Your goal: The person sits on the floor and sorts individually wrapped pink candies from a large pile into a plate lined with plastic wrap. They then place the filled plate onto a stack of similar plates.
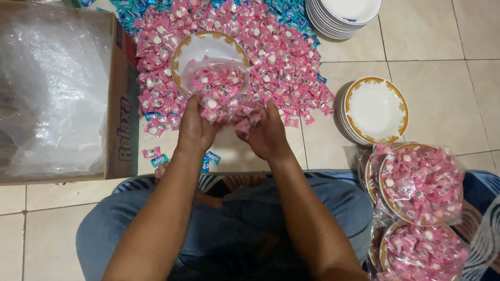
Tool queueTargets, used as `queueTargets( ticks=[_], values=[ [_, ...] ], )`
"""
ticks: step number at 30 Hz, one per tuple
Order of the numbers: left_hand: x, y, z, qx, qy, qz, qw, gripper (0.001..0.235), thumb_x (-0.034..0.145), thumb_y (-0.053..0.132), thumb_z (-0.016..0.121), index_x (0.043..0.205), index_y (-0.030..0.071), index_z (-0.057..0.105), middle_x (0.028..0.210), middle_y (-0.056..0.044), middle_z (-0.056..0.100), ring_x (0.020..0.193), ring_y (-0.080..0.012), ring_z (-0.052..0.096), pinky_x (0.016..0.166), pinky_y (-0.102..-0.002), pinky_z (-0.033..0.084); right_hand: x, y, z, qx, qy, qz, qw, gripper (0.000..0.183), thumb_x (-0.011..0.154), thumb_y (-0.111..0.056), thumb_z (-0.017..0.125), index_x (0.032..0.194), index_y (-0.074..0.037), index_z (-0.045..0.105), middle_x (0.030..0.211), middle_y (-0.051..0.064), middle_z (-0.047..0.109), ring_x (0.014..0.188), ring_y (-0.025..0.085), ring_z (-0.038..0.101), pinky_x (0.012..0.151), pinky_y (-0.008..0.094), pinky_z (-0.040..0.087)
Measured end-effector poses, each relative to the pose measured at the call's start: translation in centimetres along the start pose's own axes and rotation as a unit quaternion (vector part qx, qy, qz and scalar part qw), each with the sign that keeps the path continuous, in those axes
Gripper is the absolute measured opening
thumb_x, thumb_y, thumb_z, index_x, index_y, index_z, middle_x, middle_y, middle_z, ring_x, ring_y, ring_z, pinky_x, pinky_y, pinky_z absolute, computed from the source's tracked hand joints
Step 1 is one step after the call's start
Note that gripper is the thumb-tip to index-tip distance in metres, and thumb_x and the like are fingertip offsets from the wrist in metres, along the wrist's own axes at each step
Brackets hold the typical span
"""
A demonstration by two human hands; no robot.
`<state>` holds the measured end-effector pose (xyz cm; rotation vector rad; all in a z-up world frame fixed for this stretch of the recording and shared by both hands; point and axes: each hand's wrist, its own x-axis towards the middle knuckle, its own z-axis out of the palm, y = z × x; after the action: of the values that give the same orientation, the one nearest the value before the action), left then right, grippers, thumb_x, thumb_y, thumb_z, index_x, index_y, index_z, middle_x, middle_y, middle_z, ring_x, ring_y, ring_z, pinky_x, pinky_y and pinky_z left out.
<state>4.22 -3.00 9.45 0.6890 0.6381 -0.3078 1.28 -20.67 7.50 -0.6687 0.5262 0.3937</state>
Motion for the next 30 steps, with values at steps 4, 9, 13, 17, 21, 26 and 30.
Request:
queueTargets(
  ticks=[4, 9, 13, 17, 21, 26, 30],
  values=[
    [1.8, 1.8, 2.5, -0.013, 0.022, 0.02, 0.999, 0.048, 0.086, 0.039, 0.066, 0.121, 0.01, 0.051, 0.125, -0.013, 0.059, 0.113, -0.0392, 0.06, 0.098, -0.056, 0.056, 1.5, -1.4, 6.6, -0.016, 0.035, -0.02, 0.999, 0.056, 0.106, -0.055, 0.034, 0.121, -0.006, 0.057, 0.107, 0.02, 0.061, 0.103, 0.041, 0.065, 0.087, 0.055, 0.055],
    [6.4, 2.1, 2.1, 0.032, -0.004, 0.061, 0.998, 0.089, 0.095, 0.048, 0.069, 0.164, 0.021, 0.021, 0.174, -0.017, -0.002, 0.156, -0.0458, -0.008, 0.122, -0.067, -0.003, 2.3, -3.8, 9.8, -0.08, 0.013, -0.051, 0.995, 0.087, 0.102, -0.058, 0.032, 0.164, -0.005, 0.002, 0.163, 0.035, -0.013, 0.151, 0.055, -0.011, 0.116, 0.075, 0.011],
    [2.5, 3.3, 1.8, 0.145, -0.036, 0.088, 0.985, 0.079, 0.104, 0.05, 0.058, 0.165, 0.016, 0.021, 0.169, -0.028, 0.004, 0.155, -0.0493, -0.001, 0.121, -0.068, 0.002, 2.2, -5.5, 4.1, -0.123, -0.016, -0.054, 0.991, 0.077, 0.105, -0.055, 0.035, 0.161, -0.003, 0.026, 0.166, 0.032, 0.002, 0.155, 0.052, 0.003, 0.114, 0.074, 0.024],
    [1.3, 5.4, -1.9, 0.271, 0.048, 0.065, 0.959, 0.036, 0.098, 0.044, 0.047, 0.112, 0.016, 0.064, 0.094, 0.0, 0.07, 0.072, -0.0159, 0.07, 0.053, -0.024, 0.047, 2.1, -7.4, -5.1, -0.255, 0.117, -0.167, 0.945, 0.038, 0.102, -0.03, 0.051, 0.127, -0.005, 0.065, 0.121, 0.015, 0.063, 0.113, 0.029, 0.063, 0.085, 0.047, 0.06],
    [11.2, 4.5, -15.3, 0.411, 0.198, 0.223, 0.862, 0.032, 0.098, 0.038, 0.052, 0.117, 0.017, 0.066, 0.106, -0.014, 0.072, 0.092, -0.028, 0.073, 0.062, -0.04, 0.061, 1.3, -9.2, -13.9, -0.431, 0.307, -0.244, 0.813, 0.022, 0.097, -0.028, 0.062, 0.106, -0.013, 0.076, 0.09, 0.009, 0.074, 0.082, 0.019, 0.073, 0.067, 0.034, 0.067],
    [10.8, -0.4, -18.3, 0.771, 0.167, 0.14, 0.598, 0.038, 0.103, 0.041, 0.044, 0.117, 0.024, 0.075, 0.103, -0.017, 0.075, 0.105, -0.0434, 0.07, 0.079, -0.057, 0.059, 4.3, -7.5, -20.7, -0.664, 0.321, -0.2, 0.644, 0.023, 0.094, -0.037, 0.062, 0.111, -0.033, 0.075, 0.11, 0.0, 0.073, 0.111, 0.027, 0.069, 0.096, 0.044, 0.056],
    [4.9, -2.7, -12.7, 0.823, 0.079, 0.147, 0.543, 0.03, 0.099, 0.03, 0.053, 0.117, 0.014, 0.071, 0.113, -0.018, 0.067, 0.108, -0.043, 0.069, 0.09, -0.056, 0.058, 6.1, -2.8, -20.2, -0.813, 0.175, -0.268, 0.486, 0.037, 0.087, -0.019, 0.069, 0.124, -0.013, 0.069, 0.123, 0.016, 0.065, 0.119, 0.04, 0.065, 0.098, 0.05, 0.057]
  ],
)
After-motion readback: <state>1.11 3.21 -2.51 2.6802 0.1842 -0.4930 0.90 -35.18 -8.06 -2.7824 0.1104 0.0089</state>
